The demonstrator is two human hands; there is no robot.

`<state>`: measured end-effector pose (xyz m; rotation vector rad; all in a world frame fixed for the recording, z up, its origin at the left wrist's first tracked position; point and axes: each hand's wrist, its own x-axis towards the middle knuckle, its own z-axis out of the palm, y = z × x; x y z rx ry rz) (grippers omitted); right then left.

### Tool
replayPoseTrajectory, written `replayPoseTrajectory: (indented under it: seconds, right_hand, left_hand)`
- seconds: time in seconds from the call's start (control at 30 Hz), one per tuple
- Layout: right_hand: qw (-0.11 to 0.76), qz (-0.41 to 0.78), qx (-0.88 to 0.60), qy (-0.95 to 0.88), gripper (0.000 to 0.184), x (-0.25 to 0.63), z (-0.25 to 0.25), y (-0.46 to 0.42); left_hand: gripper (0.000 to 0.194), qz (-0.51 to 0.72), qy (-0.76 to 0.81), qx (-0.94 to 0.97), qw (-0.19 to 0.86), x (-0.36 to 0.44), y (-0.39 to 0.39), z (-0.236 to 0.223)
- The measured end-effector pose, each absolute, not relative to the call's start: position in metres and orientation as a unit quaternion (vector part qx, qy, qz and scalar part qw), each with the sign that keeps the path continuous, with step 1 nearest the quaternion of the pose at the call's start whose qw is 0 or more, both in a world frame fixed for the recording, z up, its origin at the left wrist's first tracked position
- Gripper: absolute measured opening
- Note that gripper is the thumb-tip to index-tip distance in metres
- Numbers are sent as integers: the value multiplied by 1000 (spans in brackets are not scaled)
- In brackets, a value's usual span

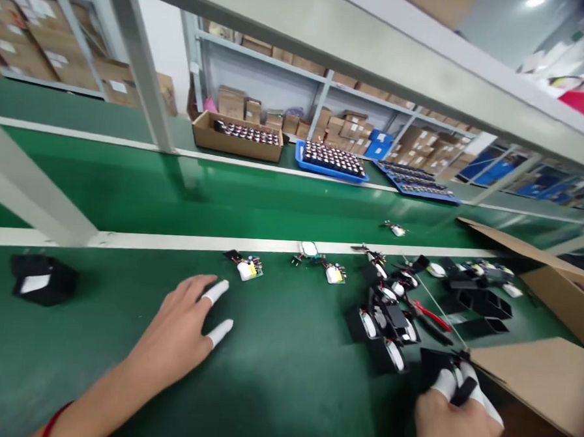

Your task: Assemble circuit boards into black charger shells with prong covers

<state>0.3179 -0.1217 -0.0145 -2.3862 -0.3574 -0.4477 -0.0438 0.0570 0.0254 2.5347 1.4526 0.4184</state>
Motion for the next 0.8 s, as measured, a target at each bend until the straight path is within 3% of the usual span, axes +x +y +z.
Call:
replayPoseTrajectory:
  seconds: [0.1,0.3,0.43,0.5,0.57,0.63,0.7,0.8]
  right_hand:
    - [315,-139,-927,-147,63,334,-27,-110]
    - [315,-132,-928,-152,56,339,-21,-102]
    - [388,-207,-895,-76,55,285,4,-103]
    - [456,-206,-849,-169,46,248,13,-95]
    - [466,-113,-770,-421,33,216,19,-73]
    - [352,27,-669,-654,40,193,24,-38]
    - [176,112,-643,-737,53,179,29,6]
    - [93,138,-610,-775,40,170,37,70]
  left_hand:
    - [59,75,558,821,97,-61,66,23]
    - [50,112,558,807,159,-65,72,18]
    - [46,156,568,774,233,-55,73,28]
    - [43,159,560,780,228,-51,71,27]
    - [44,147,552,792,214,-50,68,22]
    - [49,132,547,802,200,-55,65,13]
    - [56,130,530,815,193,-66,62,1]
    - [70,148,464,852,189,-86,61,-22]
